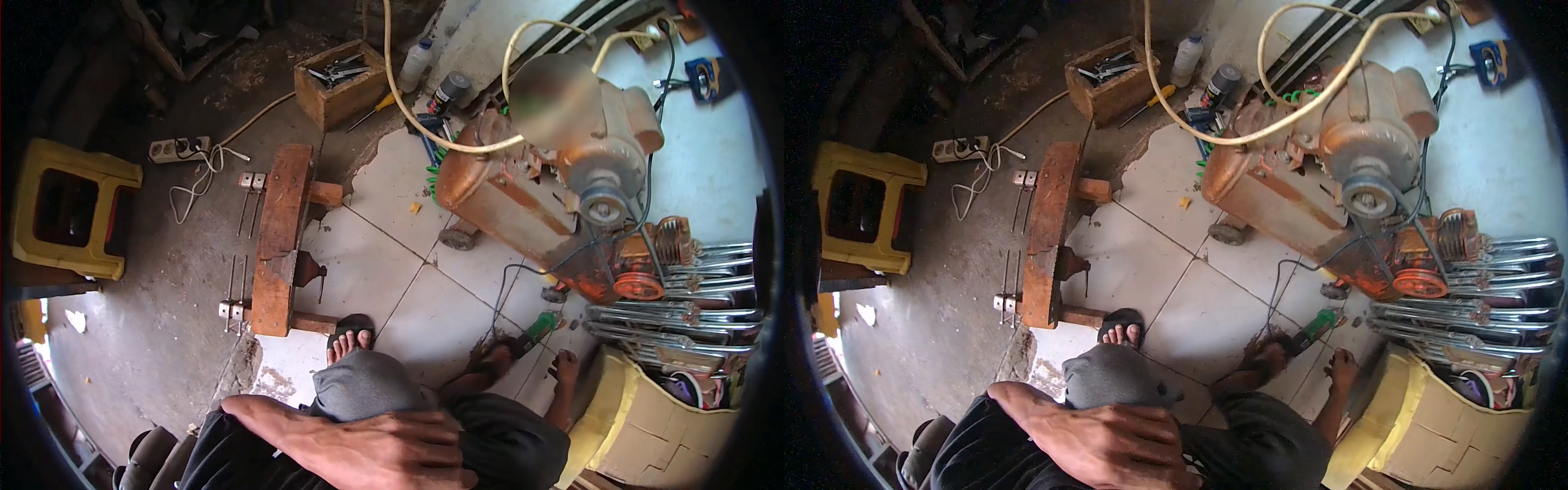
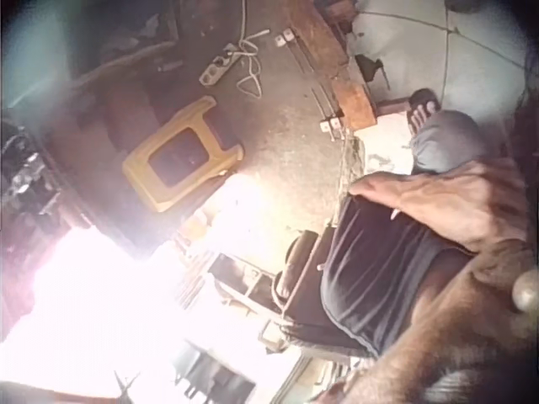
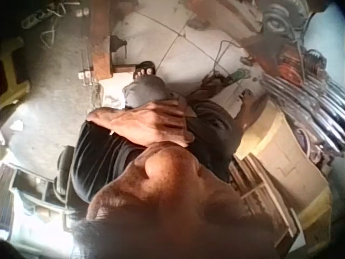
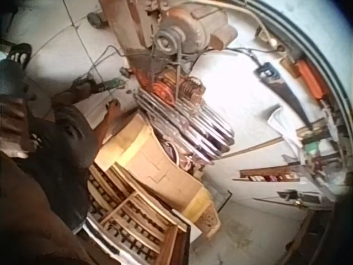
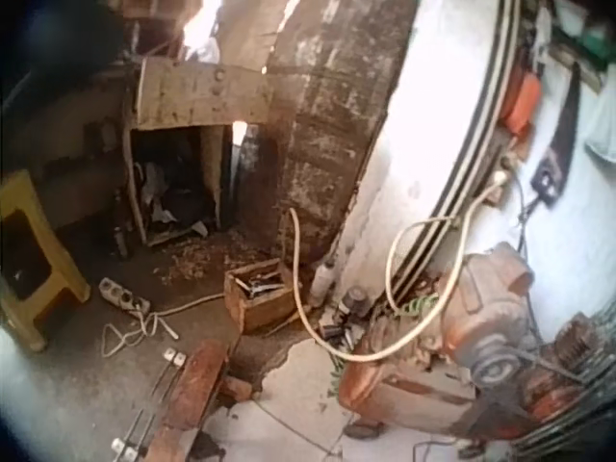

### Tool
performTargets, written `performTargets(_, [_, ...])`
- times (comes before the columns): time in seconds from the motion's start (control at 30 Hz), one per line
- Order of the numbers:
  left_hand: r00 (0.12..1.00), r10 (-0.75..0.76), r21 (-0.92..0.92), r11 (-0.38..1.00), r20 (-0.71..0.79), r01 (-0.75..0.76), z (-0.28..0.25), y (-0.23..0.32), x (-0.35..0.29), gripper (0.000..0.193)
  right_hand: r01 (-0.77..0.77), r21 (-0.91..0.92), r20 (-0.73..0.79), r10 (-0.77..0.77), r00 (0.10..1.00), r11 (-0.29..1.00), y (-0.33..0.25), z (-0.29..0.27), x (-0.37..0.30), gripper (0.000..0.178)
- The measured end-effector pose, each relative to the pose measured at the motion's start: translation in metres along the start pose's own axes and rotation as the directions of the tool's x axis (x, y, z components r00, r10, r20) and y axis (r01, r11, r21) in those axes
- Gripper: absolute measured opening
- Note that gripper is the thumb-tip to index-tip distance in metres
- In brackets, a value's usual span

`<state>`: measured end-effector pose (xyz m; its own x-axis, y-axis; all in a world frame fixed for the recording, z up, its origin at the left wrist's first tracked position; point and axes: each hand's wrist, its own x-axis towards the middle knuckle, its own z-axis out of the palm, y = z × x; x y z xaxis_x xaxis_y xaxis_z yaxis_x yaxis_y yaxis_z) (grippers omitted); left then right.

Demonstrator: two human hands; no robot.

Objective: The person plugs an angle grinder into an electrical outlet and grinds metal pieces clamped in a wooden fixture using the angle grinder.

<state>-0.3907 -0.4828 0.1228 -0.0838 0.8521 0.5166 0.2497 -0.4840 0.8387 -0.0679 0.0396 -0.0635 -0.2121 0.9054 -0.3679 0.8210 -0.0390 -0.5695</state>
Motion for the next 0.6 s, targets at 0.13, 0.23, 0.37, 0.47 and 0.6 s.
performTargets(0.13, [0.996, -0.092, -0.157, 0.984, -0.021, 0.088, 0.007, 0.007, 0.012, 0.035, -0.255, 0.070, -0.084, 0.260, 0.962, 0.964, 0.051, 0.076, 0.040, 0.055])
performTargets(0.23, [0.979, -0.146, -0.347, 0.919, 0.145, 0.189, 0.005, 0.010, 0.017, 0.028, -0.297, 0.206, 0.014, 0.301, 0.954, 0.932, 0.080, 0.100, 0.078, 0.061])
performTargets(0.37, [0.963, -0.268, -0.501, 0.835, -0.005, 0.229, -0.003, 0.016, 0.014, 0.033, -0.247, 0.394, 0.173, 0.193, 0.966, 0.885, 0.107, 0.096, 0.110, 0.070])
performTargets(0.47, [0.957, -0.264, -0.290, 0.931, -0.120, 0.221, 0.018, 0.027, 0.010, 0.037, -0.353, 0.458, 0.321, 0.218, 0.922, 0.816, 0.060, 0.141, 0.057, 0.073])
performTargets(0.6, [0.948, -0.304, -0.296, 0.901, 0.088, 0.317, 0.003, -0.018, 0.036, 0.041, -0.280, 0.463, 0.290, 0.154, 0.944, 0.841, 0.072, 0.100, -0.004, 0.074])
